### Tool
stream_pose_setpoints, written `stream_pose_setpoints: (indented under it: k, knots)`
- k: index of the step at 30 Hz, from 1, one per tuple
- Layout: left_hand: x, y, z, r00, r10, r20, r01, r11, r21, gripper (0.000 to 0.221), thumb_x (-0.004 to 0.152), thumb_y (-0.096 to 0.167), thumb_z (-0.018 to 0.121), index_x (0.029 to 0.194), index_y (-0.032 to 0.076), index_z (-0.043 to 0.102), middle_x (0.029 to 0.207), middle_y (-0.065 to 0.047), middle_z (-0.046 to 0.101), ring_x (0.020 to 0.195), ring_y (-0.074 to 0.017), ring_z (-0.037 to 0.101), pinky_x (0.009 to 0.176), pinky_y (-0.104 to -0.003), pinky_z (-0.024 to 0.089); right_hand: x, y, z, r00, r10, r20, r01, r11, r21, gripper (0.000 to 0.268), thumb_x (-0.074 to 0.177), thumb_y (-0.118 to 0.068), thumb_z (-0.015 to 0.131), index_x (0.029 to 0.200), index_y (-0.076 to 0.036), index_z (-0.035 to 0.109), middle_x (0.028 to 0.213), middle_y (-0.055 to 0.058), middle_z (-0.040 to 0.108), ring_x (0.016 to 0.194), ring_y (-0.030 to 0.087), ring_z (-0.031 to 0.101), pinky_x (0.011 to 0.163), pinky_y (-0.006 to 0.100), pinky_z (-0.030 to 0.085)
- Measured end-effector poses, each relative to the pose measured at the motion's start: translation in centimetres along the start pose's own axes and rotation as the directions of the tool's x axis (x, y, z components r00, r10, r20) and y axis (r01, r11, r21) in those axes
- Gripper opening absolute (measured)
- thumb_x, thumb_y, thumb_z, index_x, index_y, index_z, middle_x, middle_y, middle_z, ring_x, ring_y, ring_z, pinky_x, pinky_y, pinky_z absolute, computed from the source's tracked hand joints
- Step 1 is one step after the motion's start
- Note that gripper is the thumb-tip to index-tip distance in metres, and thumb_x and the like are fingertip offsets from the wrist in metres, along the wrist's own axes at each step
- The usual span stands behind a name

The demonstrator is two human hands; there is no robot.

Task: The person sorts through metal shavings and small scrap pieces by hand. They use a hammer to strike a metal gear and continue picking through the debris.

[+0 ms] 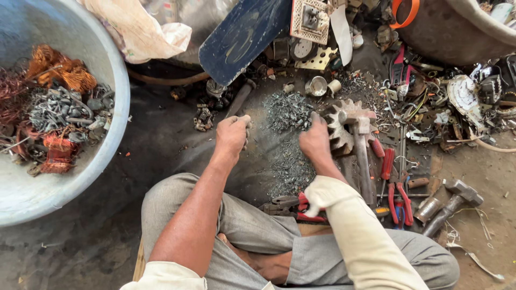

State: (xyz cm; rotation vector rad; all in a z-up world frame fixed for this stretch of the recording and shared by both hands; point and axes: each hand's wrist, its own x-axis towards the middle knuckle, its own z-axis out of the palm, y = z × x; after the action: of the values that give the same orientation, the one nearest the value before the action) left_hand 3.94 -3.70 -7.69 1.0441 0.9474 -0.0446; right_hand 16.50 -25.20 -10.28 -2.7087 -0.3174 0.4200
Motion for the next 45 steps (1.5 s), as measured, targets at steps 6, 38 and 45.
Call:
stream_pose_setpoints:
  k: [6,38,45]
  knots:
    - [0.2,0.1,0.1,1.000,0.001,-0.017,-0.001,0.999,0.043,0.028,0.094,0.028,0.065,0.078,0.006,0.064,0.061,0.002,0.055,0.048,-0.0091,0.048,0.043,-0.029,0.038,0.1,-4.0,1.7,0.993,0.092,0.078,-0.081,0.987,-0.139,0.085,0.081,-0.004,0.068,0.155,-0.004,0.028,0.151,0.033,0.029,0.134,0.052,0.041,0.111,0.053,0.040]
    - [0.6,-0.1,-0.1,1.000,-0.010,0.013,0.010,0.999,-0.050,0.032,0.097,0.032,0.061,0.077,0.007,0.065,0.069,-0.001,0.063,0.054,-0.0116,0.056,0.048,-0.029,0.045,-10.5,-3.1,2.4,0.989,-0.147,-0.016,0.140,0.889,0.437,0.033,0.091,0.001,0.064,0.123,-0.005,0.066,0.120,0.015,0.063,0.098,0.028,0.071,0.090,0.036,0.061]
    - [0.1,0.2,-0.3,1.000,-0.012,0.011,0.012,0.999,-0.035,0.034,0.098,0.033,0.059,0.077,0.007,0.064,0.069,-0.001,0.063,0.055,-0.0117,0.056,0.049,-0.030,0.045,-10.9,-3.6,2.0,0.974,-0.217,-0.061,0.220,0.974,0.051,0.019,0.091,-0.016,0.072,0.106,-0.004,0.075,0.098,0.016,0.068,0.087,0.029,0.069,0.080,0.042,0.057]
